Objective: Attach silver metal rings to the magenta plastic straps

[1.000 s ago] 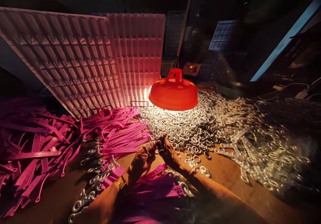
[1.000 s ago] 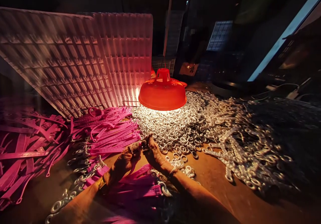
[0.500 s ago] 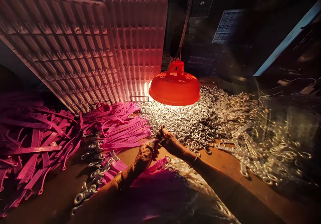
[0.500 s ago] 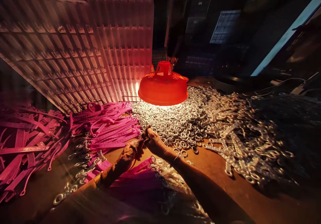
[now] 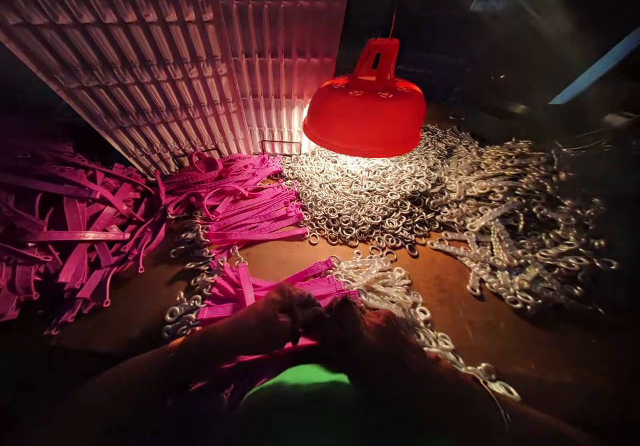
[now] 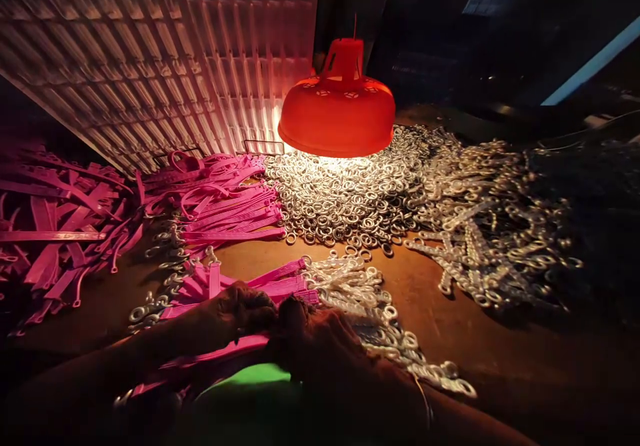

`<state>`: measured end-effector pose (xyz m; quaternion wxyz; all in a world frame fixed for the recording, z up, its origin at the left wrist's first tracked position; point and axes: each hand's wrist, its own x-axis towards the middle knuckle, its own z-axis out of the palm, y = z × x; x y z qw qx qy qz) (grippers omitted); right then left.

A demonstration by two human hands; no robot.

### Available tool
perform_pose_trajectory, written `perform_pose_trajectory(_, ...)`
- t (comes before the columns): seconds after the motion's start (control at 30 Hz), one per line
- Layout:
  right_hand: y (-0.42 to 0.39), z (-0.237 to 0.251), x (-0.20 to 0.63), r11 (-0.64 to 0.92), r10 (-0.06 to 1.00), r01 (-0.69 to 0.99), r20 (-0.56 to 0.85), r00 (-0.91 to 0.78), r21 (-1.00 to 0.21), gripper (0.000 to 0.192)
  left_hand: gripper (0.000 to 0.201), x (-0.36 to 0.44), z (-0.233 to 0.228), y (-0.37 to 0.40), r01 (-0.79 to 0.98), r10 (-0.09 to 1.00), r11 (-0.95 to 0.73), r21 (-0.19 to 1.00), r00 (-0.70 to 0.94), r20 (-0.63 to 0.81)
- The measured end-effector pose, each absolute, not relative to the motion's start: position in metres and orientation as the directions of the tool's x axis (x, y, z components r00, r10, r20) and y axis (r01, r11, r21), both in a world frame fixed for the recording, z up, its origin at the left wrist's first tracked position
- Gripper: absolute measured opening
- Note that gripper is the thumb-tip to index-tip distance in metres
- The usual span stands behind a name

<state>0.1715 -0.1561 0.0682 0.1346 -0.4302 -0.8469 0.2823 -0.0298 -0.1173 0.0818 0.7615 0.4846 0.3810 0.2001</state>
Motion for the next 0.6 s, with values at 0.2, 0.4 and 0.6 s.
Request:
perform_pose_trajectory(0.2,-0.171,0.063,0.17,0.352,0.772,0.576,-0.119,-0.624,-0.737,0.006,0.038,-0.028,0.076,-0.157,0.095,0.682,0.469,0.878,0.593,-0.428)
perform_pose_trajectory(0.4,-0.167,0.054,0.164,0.15,0.7,0.381,-0.174,-0.692,-0.912,0.019,0.033,-0.023,0.082,-0.164,-0.061,0.743,0.517,0.854,0.528,-0.412)
perform_pose_trajectory(0.6,-0.164,0.046,0.167,0.222,0.633,0.506,-0.272,-0.725,-0.834,0.027,0.044,-0.019,0.07,-0.159,-0.103,0.661,0.666,0.739,0.541,-0.52)
